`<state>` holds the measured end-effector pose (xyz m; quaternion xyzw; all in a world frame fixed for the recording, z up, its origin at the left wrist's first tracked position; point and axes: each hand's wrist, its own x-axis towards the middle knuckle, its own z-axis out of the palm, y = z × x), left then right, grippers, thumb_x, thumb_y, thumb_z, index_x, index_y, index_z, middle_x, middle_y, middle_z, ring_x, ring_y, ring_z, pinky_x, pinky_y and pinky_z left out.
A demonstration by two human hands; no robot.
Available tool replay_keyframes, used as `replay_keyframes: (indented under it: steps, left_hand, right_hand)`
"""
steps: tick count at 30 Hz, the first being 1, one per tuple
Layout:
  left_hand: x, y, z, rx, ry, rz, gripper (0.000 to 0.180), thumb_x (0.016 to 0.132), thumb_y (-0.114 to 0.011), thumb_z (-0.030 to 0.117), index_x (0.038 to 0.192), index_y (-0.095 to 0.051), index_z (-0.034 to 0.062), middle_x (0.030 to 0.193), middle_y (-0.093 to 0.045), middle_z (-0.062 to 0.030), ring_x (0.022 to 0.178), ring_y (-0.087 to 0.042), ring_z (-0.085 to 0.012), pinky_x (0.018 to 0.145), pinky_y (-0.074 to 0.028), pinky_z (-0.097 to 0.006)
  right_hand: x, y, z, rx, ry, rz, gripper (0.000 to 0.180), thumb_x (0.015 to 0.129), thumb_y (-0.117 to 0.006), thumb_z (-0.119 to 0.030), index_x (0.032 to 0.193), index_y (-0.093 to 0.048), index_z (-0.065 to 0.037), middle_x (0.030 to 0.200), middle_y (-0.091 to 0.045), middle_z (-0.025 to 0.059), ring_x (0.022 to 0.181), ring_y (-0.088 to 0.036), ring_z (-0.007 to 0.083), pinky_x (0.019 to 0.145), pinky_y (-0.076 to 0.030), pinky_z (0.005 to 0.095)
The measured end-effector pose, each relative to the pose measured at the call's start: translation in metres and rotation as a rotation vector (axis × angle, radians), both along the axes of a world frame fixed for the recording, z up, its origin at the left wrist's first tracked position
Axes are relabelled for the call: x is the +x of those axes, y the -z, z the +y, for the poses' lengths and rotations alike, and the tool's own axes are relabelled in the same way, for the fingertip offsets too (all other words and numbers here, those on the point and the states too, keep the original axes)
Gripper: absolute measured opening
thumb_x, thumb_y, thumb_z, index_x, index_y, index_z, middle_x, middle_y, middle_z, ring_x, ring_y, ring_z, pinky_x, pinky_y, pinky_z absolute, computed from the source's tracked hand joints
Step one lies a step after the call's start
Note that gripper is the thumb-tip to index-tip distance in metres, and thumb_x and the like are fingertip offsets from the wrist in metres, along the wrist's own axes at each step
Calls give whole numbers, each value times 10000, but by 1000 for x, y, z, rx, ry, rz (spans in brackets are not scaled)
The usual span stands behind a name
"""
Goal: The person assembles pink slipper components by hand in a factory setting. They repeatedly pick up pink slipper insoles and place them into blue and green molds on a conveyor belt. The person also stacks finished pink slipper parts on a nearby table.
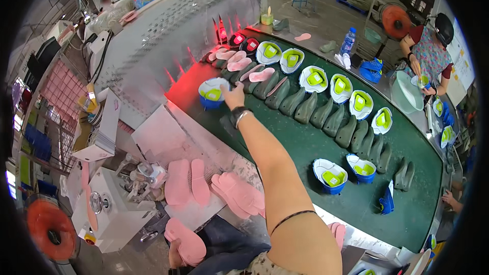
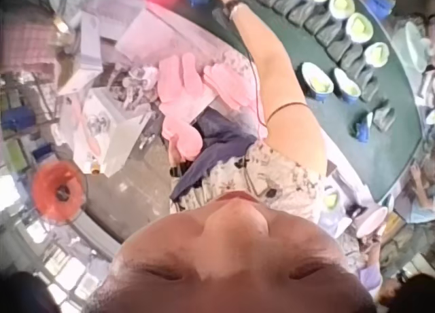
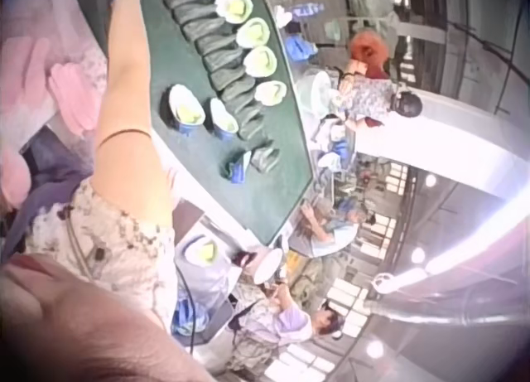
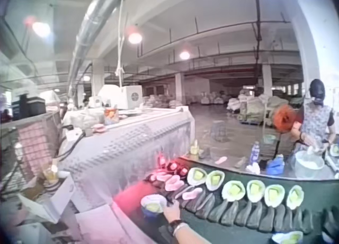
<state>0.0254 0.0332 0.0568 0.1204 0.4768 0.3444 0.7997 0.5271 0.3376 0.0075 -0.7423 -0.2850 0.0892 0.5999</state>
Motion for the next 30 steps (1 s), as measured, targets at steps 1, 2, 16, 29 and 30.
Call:
replay_keyframes:
  steps: [1,2,16,29,30]
  left_hand:
    - [-3,1,-2,8,-5,8,481,855,-535,221,1283,-464,14,1191,-588,-140,1085,-585,-297,947,-470,-429]
    - [-7,3,-5,14,-23,14,484,857,-531,222,1288,-460,13,1202,-584,-143,1103,-579,-303,956,-466,-443]
    - [-3,26,-8,117,95,-34,306,876,-574,87,1144,-549,-59,1048,-626,-91,931,-641,-189,827,-538,-321]
    - [-67,7,-61,-89,177,-319,552,851,-490,147,1365,-367,-12,1297,-518,-177,1219,-505,-301,1064,-384,-440]
    - [-71,10,-64,-96,179,-305,555,852,-484,143,1370,-361,-15,1313,-509,-183,1225,-500,-304,1067,-380,-442]
  right_hand:
    - [-21,-1,-8,34,-59,-68,620,756,-753,-287,1191,-465,50,962,-581,131,858,-584,209,782,-493,336]
    - [-57,-10,-22,80,-213,-18,506,764,-733,-230,1134,-486,13,879,-576,80,785,-577,174,700,-499,319]
    - [-302,-62,-328,-352,-959,192,350,837,-688,-369,894,-626,-29,774,-617,98,694,-553,151,638,-456,311]
    - [-310,-17,-131,-207,-514,69,418,832,-702,-284,1082,-586,31,837,-651,103,781,-632,171,697,-498,306]
    - [-316,-29,-129,-260,-619,204,476,827,-704,-289,1146,-559,34,865,-652,112,808,-638,185,705,-502,316]
